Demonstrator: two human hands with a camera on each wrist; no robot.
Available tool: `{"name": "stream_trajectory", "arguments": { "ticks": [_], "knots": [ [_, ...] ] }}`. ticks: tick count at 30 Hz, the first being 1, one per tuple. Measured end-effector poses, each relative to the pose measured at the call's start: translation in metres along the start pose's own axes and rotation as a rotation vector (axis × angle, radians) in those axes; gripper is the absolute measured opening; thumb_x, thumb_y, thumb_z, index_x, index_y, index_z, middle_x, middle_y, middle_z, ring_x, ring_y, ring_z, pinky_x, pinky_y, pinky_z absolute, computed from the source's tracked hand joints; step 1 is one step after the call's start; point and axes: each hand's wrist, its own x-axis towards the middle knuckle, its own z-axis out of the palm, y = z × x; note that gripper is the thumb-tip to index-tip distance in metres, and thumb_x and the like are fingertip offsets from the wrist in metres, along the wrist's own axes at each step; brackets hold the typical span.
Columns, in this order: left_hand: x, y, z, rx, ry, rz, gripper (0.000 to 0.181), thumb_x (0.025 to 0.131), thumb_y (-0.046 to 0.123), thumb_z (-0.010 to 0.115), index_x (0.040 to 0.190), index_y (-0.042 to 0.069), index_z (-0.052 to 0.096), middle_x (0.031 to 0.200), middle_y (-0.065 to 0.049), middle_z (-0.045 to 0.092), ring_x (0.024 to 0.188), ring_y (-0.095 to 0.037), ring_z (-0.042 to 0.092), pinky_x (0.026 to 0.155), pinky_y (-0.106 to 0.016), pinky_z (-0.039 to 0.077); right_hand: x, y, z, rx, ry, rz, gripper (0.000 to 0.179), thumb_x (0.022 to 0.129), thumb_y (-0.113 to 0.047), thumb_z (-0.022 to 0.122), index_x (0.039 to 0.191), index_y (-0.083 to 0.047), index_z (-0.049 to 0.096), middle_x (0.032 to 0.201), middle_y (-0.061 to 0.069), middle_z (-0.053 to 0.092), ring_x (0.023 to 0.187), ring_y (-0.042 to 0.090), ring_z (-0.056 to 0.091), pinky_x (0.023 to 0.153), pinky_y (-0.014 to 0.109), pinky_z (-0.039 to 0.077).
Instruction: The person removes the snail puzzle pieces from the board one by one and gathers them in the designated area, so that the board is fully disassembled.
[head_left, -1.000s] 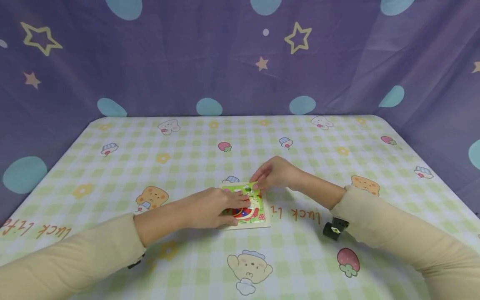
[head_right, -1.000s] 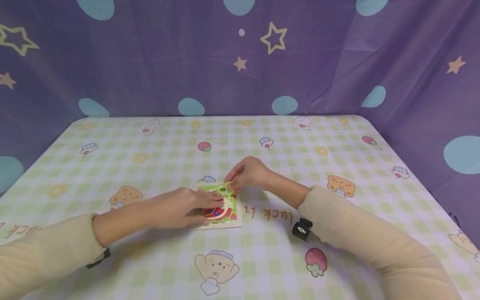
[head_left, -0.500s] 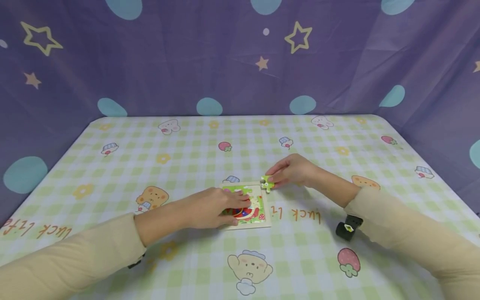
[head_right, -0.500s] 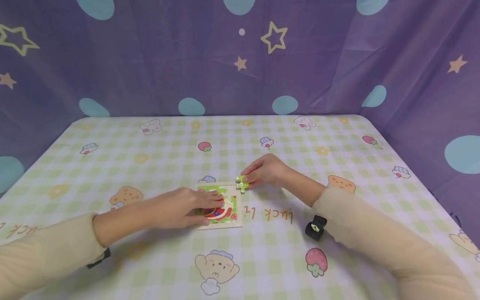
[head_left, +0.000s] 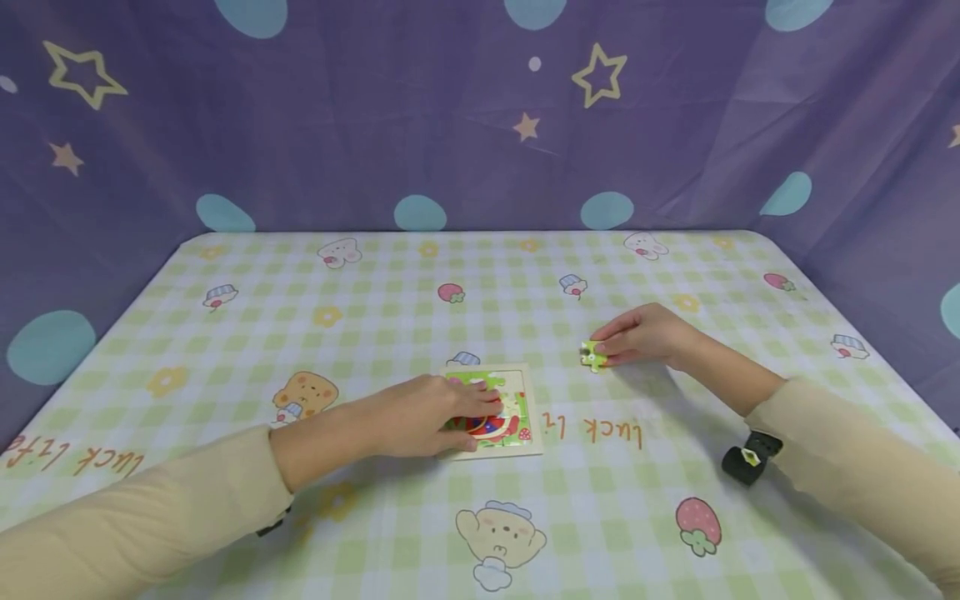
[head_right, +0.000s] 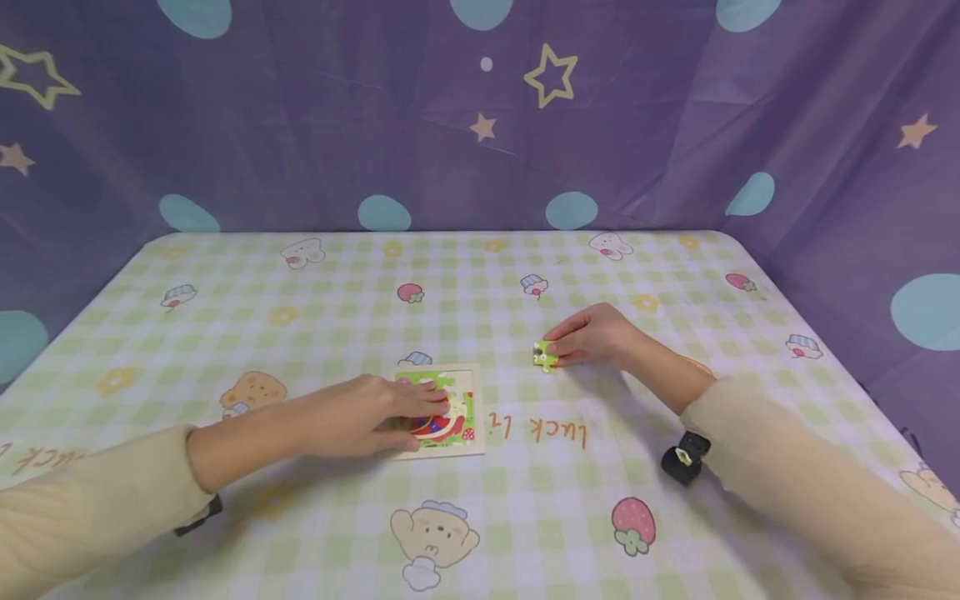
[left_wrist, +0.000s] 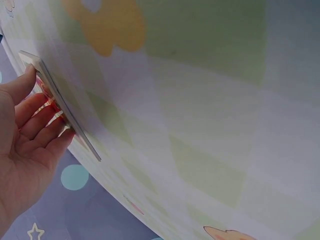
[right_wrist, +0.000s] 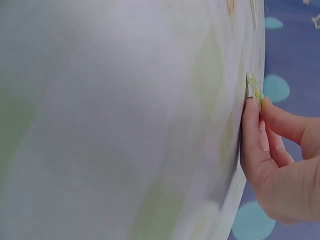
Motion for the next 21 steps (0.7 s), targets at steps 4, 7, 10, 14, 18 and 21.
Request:
{"name": "stream_trajectory", "arguments": {
  "ticks": [4, 7, 10, 14, 18, 21],
  "knots": [
    [0.0, 0.0, 0.0, 0.0, -0.002, 0.001, 0.05, 0.092, 0.034, 0.063, 0.138, 0.015, 0.054, 0.147, -0.002, 0.049, 0.139, -0.019, 0.044, 0.114, -0.043, 0.039, -0.004, 0.006, -0.015, -0.023, 0.016, 0.005, 0.043, 0.086, -0.003, 0.068, 0.124, 0.015, 0.056, 0.084, -0.008, 0.074, 0.076, 0.007, 0.072, 0.079, 0.026, 0.061],
    [0.0, 0.0, 0.0, -0.007, -0.003, -0.003, 0.05, 0.092, 0.034, 0.063, 0.138, 0.015, 0.053, 0.147, -0.001, 0.048, 0.139, -0.019, 0.043, 0.115, -0.043, 0.038, -0.005, 0.009, -0.024, -0.044, 0.029, 0.008, 0.045, 0.087, -0.003, 0.068, 0.126, 0.015, 0.054, 0.084, -0.008, 0.073, 0.077, 0.006, 0.072, 0.079, 0.026, 0.06],
    [0.0, 0.0, 0.0, -0.018, -0.007, -0.011, 0.05, 0.092, 0.033, 0.063, 0.138, 0.015, 0.053, 0.147, -0.001, 0.048, 0.14, -0.018, 0.043, 0.115, -0.043, 0.037, -0.004, 0.011, -0.031, -0.097, 0.056, 0.021, 0.045, 0.087, -0.007, 0.069, 0.125, 0.013, 0.056, 0.083, -0.008, 0.073, 0.075, 0.005, 0.071, 0.077, 0.024, 0.06],
    [0.0, 0.0, 0.001, -0.023, -0.001, -0.022, 0.05, 0.091, 0.033, 0.065, 0.137, 0.016, 0.054, 0.147, 0.0, 0.048, 0.139, -0.019, 0.044, 0.115, -0.044, 0.038, -0.002, 0.012, -0.039, -0.183, 0.095, 0.028, 0.042, 0.085, -0.012, 0.072, 0.12, 0.008, 0.063, 0.079, -0.01, 0.073, 0.072, 0.003, 0.071, 0.073, 0.021, 0.06],
    [0.001, 0.001, 0.001, -0.026, 0.021, -0.027, 0.048, 0.089, 0.033, 0.068, 0.134, 0.017, 0.058, 0.145, 0.001, 0.051, 0.137, -0.019, 0.046, 0.114, -0.043, 0.039, -0.001, 0.012, -0.041, -0.273, 0.115, -0.003, 0.039, 0.083, -0.016, 0.075, 0.115, 0.004, 0.067, 0.077, -0.01, 0.074, 0.07, 0.002, 0.07, 0.069, 0.019, 0.057],
    [0.001, 0.002, 0.0, -0.027, 0.032, -0.026, 0.047, 0.089, 0.032, 0.069, 0.132, 0.016, 0.059, 0.144, 0.0, 0.052, 0.137, -0.019, 0.047, 0.114, -0.042, 0.039, -0.001, 0.01, -0.04, -0.411, 0.144, -0.059, 0.034, 0.082, -0.02, 0.077, 0.108, 0.0, 0.071, 0.078, -0.008, 0.075, 0.069, 0.002, 0.066, 0.065, 0.019, 0.053]
  ]
}}
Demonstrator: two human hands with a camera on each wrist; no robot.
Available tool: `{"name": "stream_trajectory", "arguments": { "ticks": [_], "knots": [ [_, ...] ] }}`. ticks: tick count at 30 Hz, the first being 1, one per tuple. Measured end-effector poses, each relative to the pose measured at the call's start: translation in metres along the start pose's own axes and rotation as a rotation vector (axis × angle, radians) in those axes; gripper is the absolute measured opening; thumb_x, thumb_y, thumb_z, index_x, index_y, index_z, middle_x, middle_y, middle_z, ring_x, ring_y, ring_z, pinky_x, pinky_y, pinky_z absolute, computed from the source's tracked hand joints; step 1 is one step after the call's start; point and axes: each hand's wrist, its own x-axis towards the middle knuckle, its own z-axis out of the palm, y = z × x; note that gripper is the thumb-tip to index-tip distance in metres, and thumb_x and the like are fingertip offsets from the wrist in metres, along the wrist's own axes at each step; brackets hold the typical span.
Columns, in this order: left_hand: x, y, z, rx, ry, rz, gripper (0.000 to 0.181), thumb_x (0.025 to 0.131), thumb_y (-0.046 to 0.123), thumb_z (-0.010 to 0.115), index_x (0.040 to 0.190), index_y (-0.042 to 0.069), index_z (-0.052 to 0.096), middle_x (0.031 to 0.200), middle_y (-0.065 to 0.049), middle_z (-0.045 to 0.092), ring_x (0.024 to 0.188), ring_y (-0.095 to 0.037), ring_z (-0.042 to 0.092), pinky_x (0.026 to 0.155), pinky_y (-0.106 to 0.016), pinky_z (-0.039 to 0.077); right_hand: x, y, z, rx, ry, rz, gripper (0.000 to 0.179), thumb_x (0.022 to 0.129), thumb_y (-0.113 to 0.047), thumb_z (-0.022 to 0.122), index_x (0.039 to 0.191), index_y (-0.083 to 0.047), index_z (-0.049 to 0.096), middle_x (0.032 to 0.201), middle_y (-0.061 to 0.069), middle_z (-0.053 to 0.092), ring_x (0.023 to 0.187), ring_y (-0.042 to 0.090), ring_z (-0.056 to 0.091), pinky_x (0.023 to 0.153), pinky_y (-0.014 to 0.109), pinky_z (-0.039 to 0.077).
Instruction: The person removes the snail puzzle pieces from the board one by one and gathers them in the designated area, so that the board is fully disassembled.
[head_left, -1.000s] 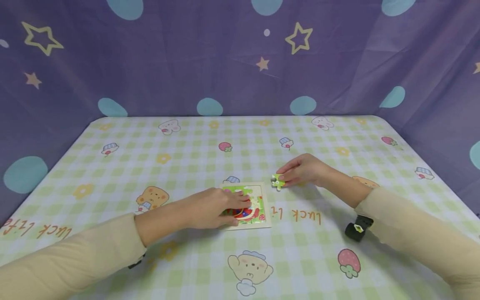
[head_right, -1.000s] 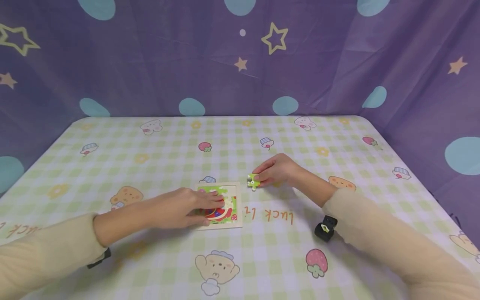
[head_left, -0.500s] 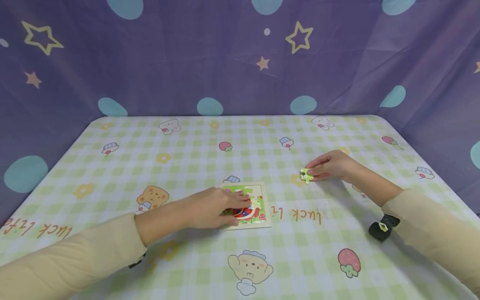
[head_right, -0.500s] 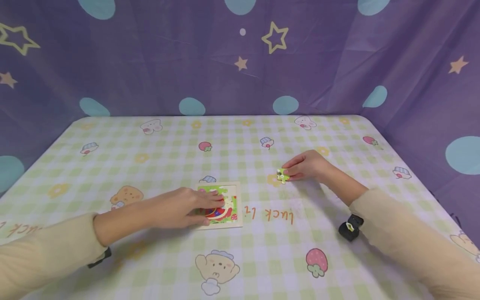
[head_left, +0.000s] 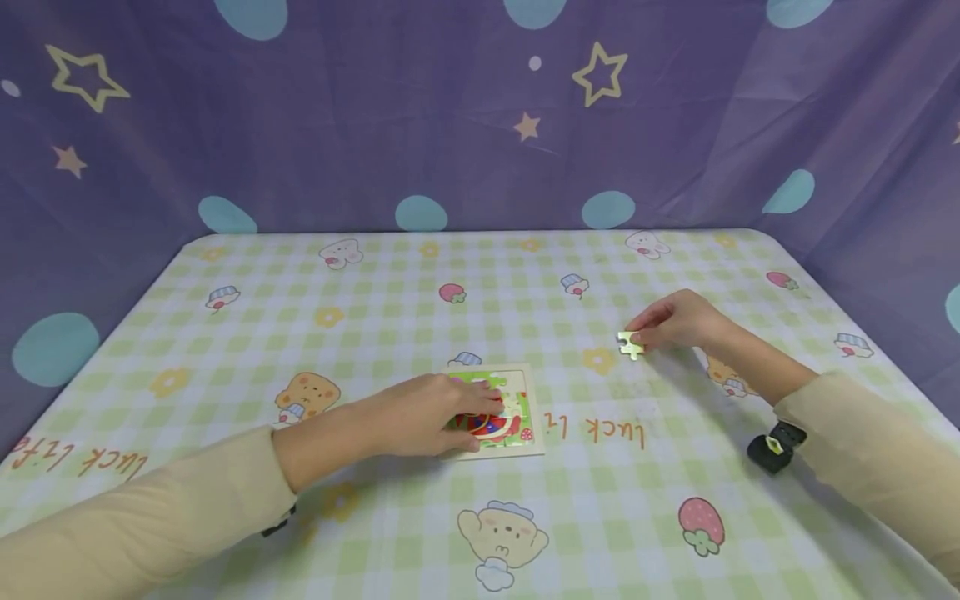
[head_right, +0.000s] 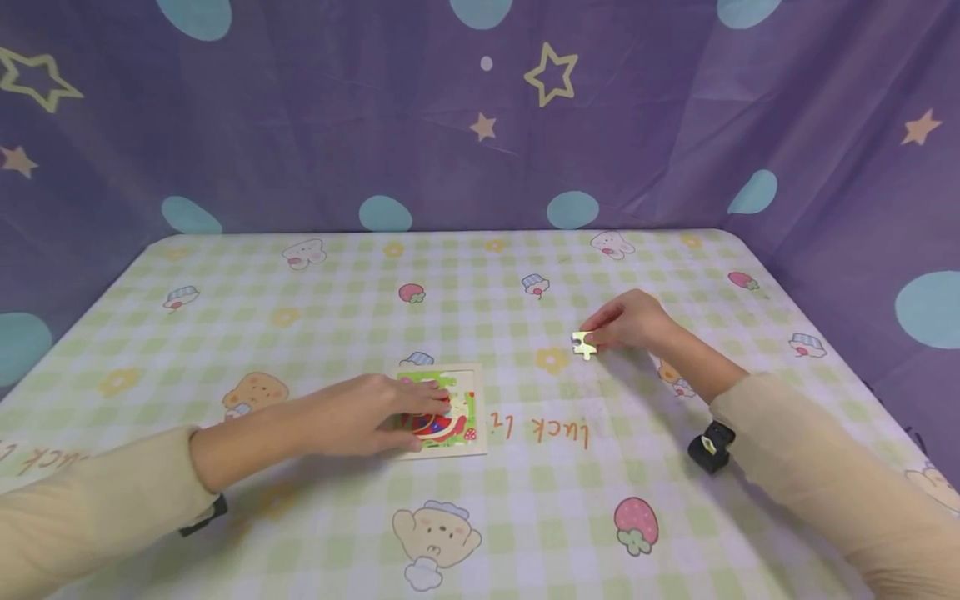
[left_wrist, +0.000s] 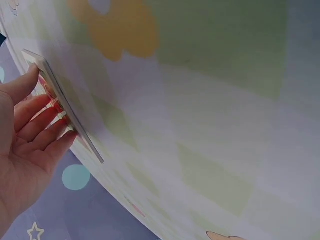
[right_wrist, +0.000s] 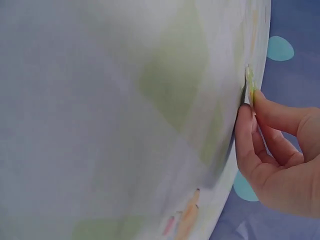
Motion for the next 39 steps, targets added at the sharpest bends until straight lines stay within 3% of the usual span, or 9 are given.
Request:
{"name": "stream_trajectory", "arguments": {
  "ticks": [6, 14, 20, 25, 39],
  "knots": [
    [-0.001, 0.003, 0.0, 0.01, 0.01, -0.006, 0.046, 0.089, 0.03, 0.068, 0.132, 0.013, 0.06, 0.144, -0.001, 0.052, 0.137, -0.021, 0.046, 0.114, -0.042, 0.039, -0.004, -0.003, 0.002, -0.275, 0.118, -0.118, 0.018, 0.081, -0.022, 0.076, 0.093, -0.009, 0.077, 0.082, 0.0, 0.076, 0.071, 0.004, 0.06, 0.069, 0.02, 0.046],
    [-0.003, 0.006, 0.002, 0.079, -0.007, -0.011, 0.047, 0.091, 0.031, 0.066, 0.133, 0.013, 0.058, 0.144, -0.001, 0.053, 0.137, -0.021, 0.046, 0.112, -0.042, 0.042, -0.008, -0.004, 0.01, -0.359, 0.196, -0.205, 0.015, 0.08, -0.017, 0.076, 0.09, -0.005, 0.076, 0.082, 0.008, 0.076, 0.068, 0.005, 0.063, 0.071, 0.027, 0.051],
    [-0.007, 0.005, 0.003, 0.081, 0.007, 0.008, 0.045, 0.092, 0.033, 0.063, 0.132, 0.013, 0.059, 0.144, -0.002, 0.052, 0.136, -0.02, 0.048, 0.11, -0.041, 0.044, -0.01, -0.019, 0.018, -0.386, 0.233, -0.279, 0.019, 0.083, -0.018, 0.074, 0.095, -0.003, 0.074, 0.084, 0.011, 0.075, 0.072, 0.016, 0.067, 0.073, 0.035, 0.054],
    [-0.011, 0.002, 0.003, 0.069, 0.035, 0.014, 0.046, 0.092, 0.032, 0.064, 0.132, 0.011, 0.059, 0.144, -0.003, 0.052, 0.135, -0.019, 0.049, 0.109, -0.04, 0.045, -0.009, -0.043, 0.034, -0.369, 0.206, -0.351, 0.021, 0.083, -0.015, 0.073, 0.098, -0.001, 0.072, 0.086, 0.013, 0.075, 0.079, 0.025, 0.07, 0.079, 0.043, 0.056],
    [-0.022, -0.003, 0.006, 0.064, 0.065, 0.033, 0.046, 0.093, 0.033, 0.062, 0.132, 0.01, 0.058, 0.143, -0.009, 0.052, 0.131, -0.023, 0.053, 0.107, -0.041, 0.047, -0.004, -0.099, 0.089, -0.249, 0.037, -0.484, 0.016, 0.081, -0.013, 0.076, 0.092, -0.002, 0.073, 0.086, 0.01, 0.075, 0.078, 0.016, 0.07, 0.074, 0.028, 0.059]
  ]
}}
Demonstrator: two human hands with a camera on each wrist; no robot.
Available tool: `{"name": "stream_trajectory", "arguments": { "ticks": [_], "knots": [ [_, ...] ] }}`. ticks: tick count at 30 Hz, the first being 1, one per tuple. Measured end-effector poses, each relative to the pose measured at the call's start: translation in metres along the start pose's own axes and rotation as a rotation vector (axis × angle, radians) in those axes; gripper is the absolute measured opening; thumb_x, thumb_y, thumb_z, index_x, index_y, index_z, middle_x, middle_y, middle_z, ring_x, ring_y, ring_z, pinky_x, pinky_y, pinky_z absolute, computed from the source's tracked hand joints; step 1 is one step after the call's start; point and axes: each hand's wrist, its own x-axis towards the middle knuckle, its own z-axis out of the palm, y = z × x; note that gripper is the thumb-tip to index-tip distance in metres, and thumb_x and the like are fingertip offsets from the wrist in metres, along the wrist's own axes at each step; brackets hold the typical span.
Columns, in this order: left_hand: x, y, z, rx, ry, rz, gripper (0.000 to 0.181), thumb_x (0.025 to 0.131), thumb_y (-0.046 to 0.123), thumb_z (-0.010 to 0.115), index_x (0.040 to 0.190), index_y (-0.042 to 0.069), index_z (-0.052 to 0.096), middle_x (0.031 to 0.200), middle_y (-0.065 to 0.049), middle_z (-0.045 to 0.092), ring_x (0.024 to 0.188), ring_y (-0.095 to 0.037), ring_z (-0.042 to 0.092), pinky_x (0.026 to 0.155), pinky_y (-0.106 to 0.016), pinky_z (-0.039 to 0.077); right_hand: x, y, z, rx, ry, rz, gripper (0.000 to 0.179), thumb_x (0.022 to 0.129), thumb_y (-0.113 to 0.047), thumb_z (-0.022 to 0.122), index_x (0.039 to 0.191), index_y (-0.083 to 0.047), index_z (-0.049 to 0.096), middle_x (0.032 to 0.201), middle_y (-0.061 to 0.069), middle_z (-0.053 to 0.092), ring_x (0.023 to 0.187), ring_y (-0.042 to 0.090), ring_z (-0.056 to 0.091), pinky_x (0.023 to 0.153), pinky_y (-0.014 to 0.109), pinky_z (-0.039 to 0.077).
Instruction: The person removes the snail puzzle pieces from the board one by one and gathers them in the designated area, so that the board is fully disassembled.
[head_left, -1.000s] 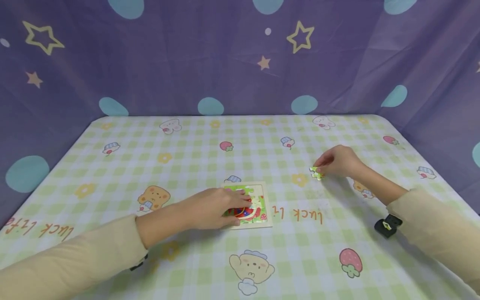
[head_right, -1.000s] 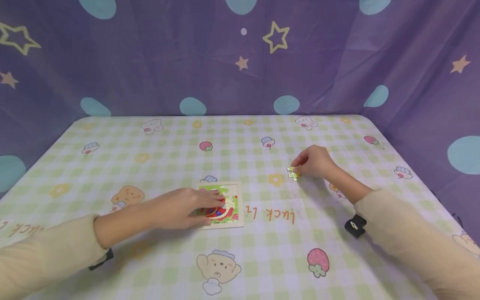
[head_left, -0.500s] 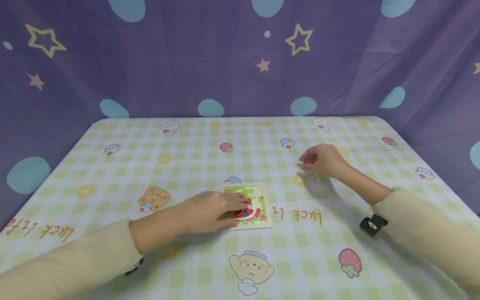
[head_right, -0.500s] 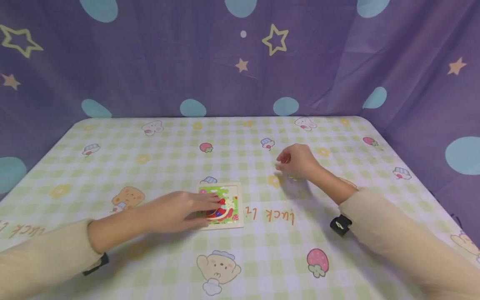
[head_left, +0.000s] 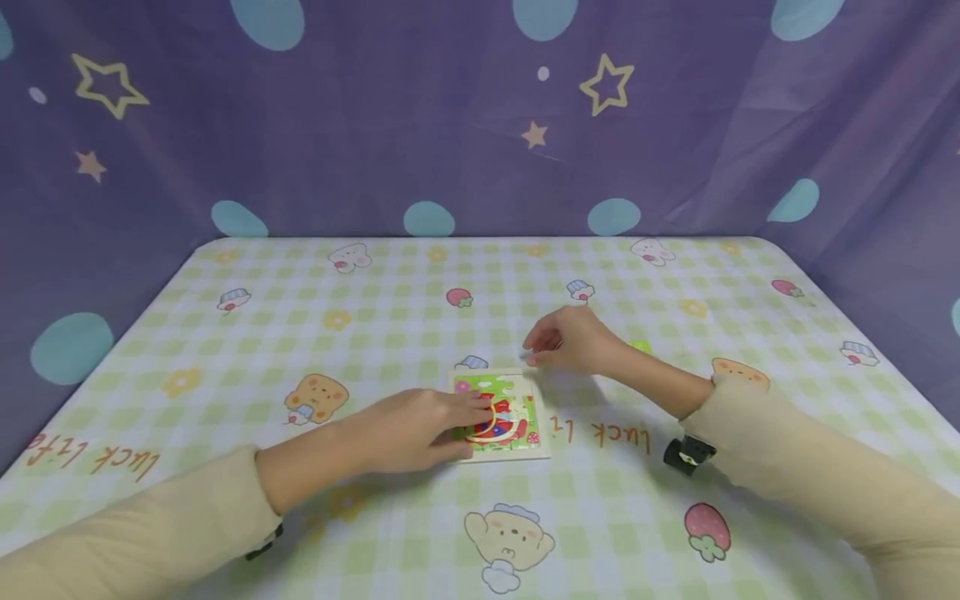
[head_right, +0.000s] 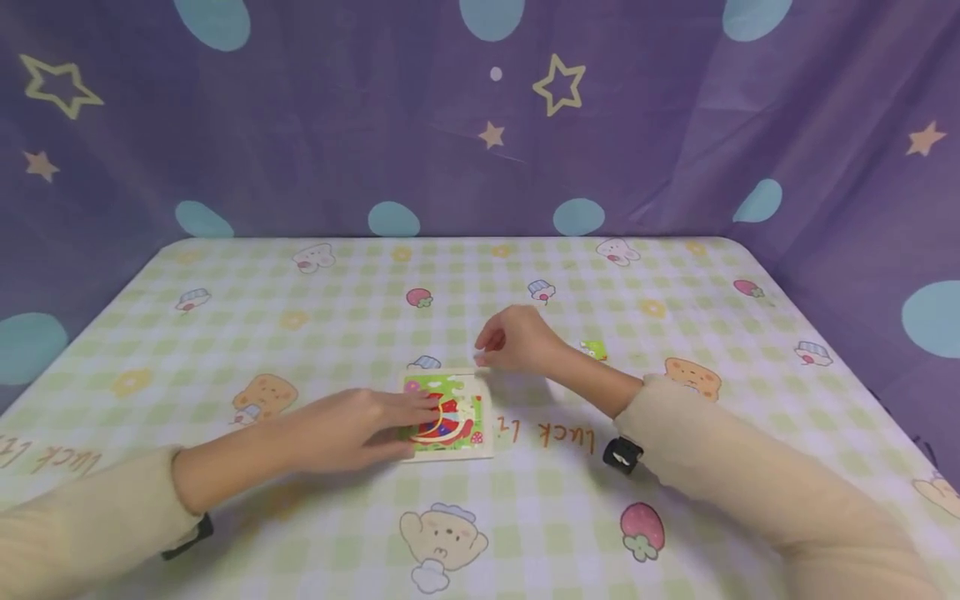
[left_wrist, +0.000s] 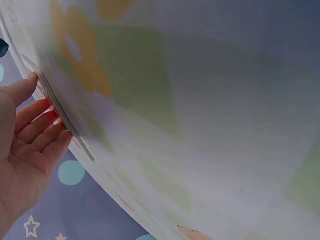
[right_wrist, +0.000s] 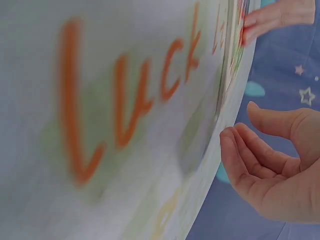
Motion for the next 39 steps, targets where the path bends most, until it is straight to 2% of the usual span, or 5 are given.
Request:
{"name": "stream_trajectory", "arguments": {
  "ticks": [5, 12, 22, 30, 39],
  "knots": [
    [0.002, -0.001, -0.002, -0.011, -0.009, 0.024, 0.045, 0.093, 0.031, 0.062, 0.132, 0.009, 0.058, 0.143, -0.009, 0.052, 0.132, -0.023, 0.052, 0.107, -0.039, 0.047, 0.002, -0.016, 0.007, 0.013, -0.072, -0.017, 0.014, 0.082, -0.015, 0.076, 0.091, -0.005, 0.075, 0.085, 0.006, 0.076, 0.075, 0.011, 0.069, 0.071, 0.023, 0.057],
    [0.004, -0.002, -0.001, -0.018, -0.019, 0.018, 0.044, 0.092, 0.03, 0.063, 0.132, 0.01, 0.059, 0.14, -0.007, 0.054, 0.131, -0.022, 0.052, 0.107, -0.039, 0.047, 0.0, -0.029, 0.016, 0.028, -0.16, 0.028, 0.013, 0.083, -0.016, 0.075, 0.092, -0.007, 0.076, 0.085, 0.003, 0.076, 0.073, 0.006, 0.065, 0.068, 0.018, 0.053],
    [0.004, -0.001, -0.001, -0.022, -0.029, 0.004, 0.044, 0.093, 0.031, 0.063, 0.131, 0.01, 0.06, 0.138, -0.004, 0.057, 0.131, -0.022, 0.053, 0.108, -0.039, 0.046, 0.003, -0.03, 0.019, 0.089, -0.175, 0.162, 0.016, 0.084, -0.018, 0.074, 0.098, -0.009, 0.074, 0.088, 0.003, 0.074, 0.079, 0.009, 0.064, 0.072, 0.02, 0.053],
    [0.003, -0.001, -0.001, -0.015, -0.027, 0.003, 0.044, 0.092, 0.031, 0.063, 0.131, 0.01, 0.06, 0.136, -0.004, 0.058, 0.128, -0.023, 0.055, 0.106, -0.039, 0.047, 0.003, -0.03, 0.017, 0.091, -0.166, 0.148, 0.016, 0.084, -0.017, 0.073, 0.098, -0.009, 0.075, 0.088, 0.003, 0.073, 0.078, 0.01, 0.062, 0.07, 0.019, 0.05],
    [0.004, -0.001, -0.001, -0.009, -0.026, 0.005, 0.043, 0.092, 0.031, 0.064, 0.13, 0.01, 0.061, 0.135, -0.003, 0.059, 0.127, -0.022, 0.056, 0.105, -0.039, 0.049, 0.004, -0.03, 0.019, 0.081, -0.139, 0.13, 0.011, 0.084, -0.018, 0.074, 0.093, -0.011, 0.076, 0.086, 0.002, 0.075, 0.076, 0.009, 0.064, 0.071, 0.02, 0.053]
  ]
}}
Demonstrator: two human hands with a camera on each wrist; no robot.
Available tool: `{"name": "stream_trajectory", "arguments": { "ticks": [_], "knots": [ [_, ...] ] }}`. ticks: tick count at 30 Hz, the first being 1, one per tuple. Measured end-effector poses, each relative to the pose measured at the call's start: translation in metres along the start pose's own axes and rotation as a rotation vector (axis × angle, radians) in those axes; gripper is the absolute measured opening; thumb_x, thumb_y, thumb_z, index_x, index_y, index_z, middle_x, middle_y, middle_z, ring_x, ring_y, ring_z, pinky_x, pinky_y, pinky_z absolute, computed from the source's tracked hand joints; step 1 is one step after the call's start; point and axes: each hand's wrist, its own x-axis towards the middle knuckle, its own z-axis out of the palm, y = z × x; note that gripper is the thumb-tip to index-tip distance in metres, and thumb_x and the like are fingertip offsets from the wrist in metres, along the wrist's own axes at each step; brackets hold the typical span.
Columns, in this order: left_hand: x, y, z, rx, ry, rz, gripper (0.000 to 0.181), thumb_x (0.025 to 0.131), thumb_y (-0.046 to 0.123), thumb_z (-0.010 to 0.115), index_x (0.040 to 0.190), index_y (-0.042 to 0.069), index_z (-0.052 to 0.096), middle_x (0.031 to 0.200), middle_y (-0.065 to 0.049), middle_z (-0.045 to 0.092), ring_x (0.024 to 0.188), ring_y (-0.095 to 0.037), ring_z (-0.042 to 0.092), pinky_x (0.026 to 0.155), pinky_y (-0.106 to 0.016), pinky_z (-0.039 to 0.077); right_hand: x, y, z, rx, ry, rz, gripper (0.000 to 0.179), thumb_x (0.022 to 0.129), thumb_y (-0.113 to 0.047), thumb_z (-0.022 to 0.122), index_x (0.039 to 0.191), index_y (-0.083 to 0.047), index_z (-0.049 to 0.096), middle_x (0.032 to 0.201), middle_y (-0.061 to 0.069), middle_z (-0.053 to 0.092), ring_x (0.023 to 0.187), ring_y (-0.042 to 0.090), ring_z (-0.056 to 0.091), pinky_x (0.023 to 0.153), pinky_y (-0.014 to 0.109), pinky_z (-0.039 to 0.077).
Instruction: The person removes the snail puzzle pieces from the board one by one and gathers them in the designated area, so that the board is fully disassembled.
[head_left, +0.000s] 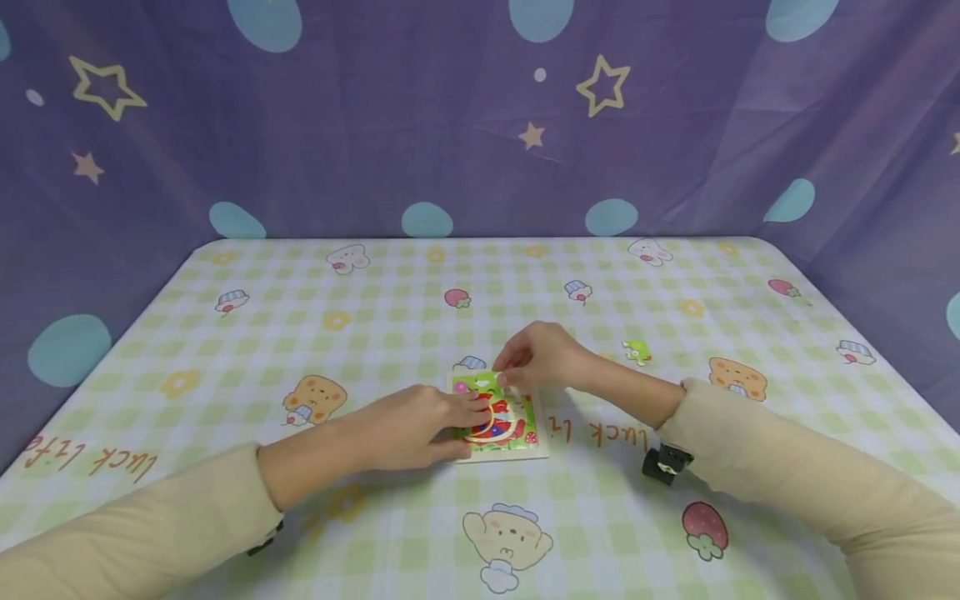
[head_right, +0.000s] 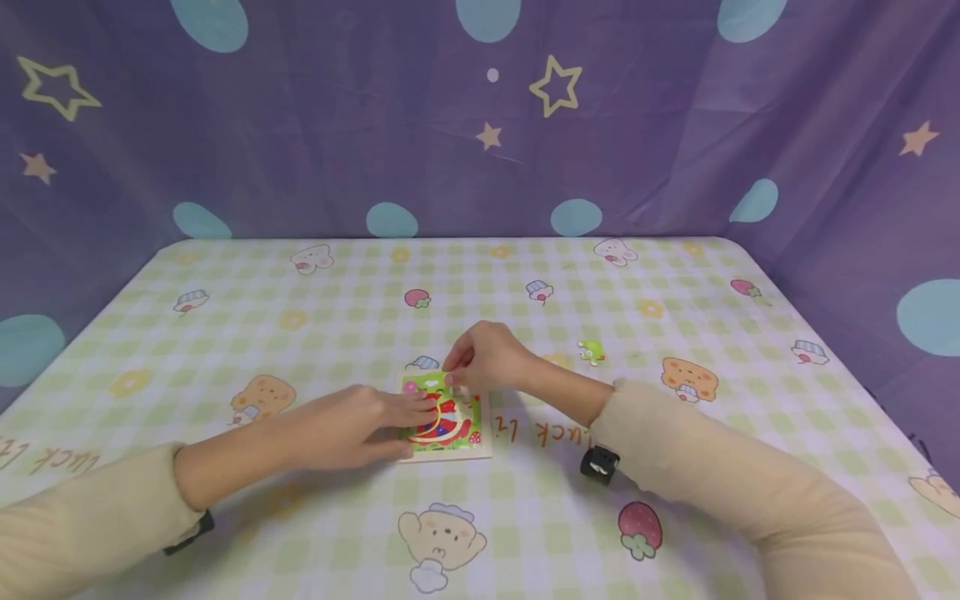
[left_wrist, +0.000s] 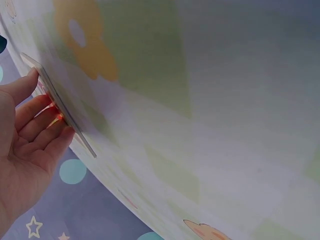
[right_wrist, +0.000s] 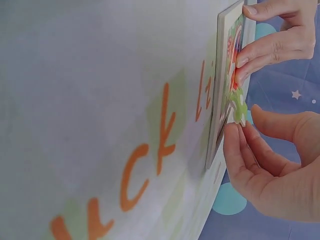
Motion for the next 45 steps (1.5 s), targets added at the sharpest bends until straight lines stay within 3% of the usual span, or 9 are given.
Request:
{"name": "stream_trajectory", "arguments": {
  "ticks": [10, 20, 28, 38, 45],
  "knots": [
    [0.0, -0.001, 0.0, 0.002, 0.006, 0.009, 0.043, 0.092, 0.03, 0.064, 0.13, 0.01, 0.061, 0.135, -0.003, 0.059, 0.129, -0.022, 0.055, 0.105, -0.038, 0.048, 0.01, -0.001, 0.003, 0.118, -0.023, 0.107, 0.012, 0.083, -0.014, 0.075, 0.094, -0.009, 0.077, 0.083, 0.004, 0.076, 0.065, 0.007, 0.064, 0.06, 0.018, 0.054],
    [0.0, 0.0, 0.0, 0.005, -0.004, 0.002, 0.043, 0.093, 0.031, 0.063, 0.13, 0.01, 0.06, 0.137, -0.004, 0.057, 0.132, -0.02, 0.051, 0.107, -0.039, 0.047, 0.014, 0.012, -0.003, 0.137, -0.027, 0.116, 0.016, 0.082, -0.016, 0.076, 0.096, -0.009, 0.077, 0.085, 0.004, 0.077, 0.065, 0.004, 0.067, 0.067, 0.015, 0.049],
    [0.002, 0.001, -0.001, -0.013, -0.017, -0.019, 0.044, 0.092, 0.031, 0.064, 0.131, 0.01, 0.06, 0.137, -0.003, 0.057, 0.133, -0.018, 0.05, 0.109, -0.039, 0.044, 0.007, 0.028, -0.014, 0.232, -0.022, 0.153, 0.017, 0.083, -0.012, 0.074, 0.099, -0.004, 0.075, 0.091, 0.01, 0.077, 0.067, 0.01, 0.072, 0.071, 0.024, 0.059],
    [0.001, 0.001, -0.001, -0.003, -0.018, -0.028, 0.045, 0.092, 0.031, 0.065, 0.131, 0.01, 0.059, 0.138, -0.003, 0.056, 0.134, -0.019, 0.05, 0.109, -0.04, 0.045, -0.003, 0.059, -0.036, 0.195, 0.0, 0.174, 0.022, 0.084, -0.012, 0.073, 0.102, 0.0, 0.073, 0.093, 0.012, 0.076, 0.07, 0.01, 0.072, 0.071, 0.022, 0.058],
    [0.001, 0.002, -0.001, -0.004, -0.015, -0.03, 0.045, 0.091, 0.031, 0.065, 0.13, 0.01, 0.06, 0.138, -0.003, 0.056, 0.133, -0.019, 0.05, 0.109, -0.04, 0.044, -0.01, 0.076, -0.055, 0.073, 0.03, 0.178, 0.021, 0.084, -0.013, 0.073, 0.101, -0.001, 0.073, 0.089, 0.01, 0.077, 0.067, 0.01, 0.072, 0.064, 0.017, 0.052]
  ]
}}
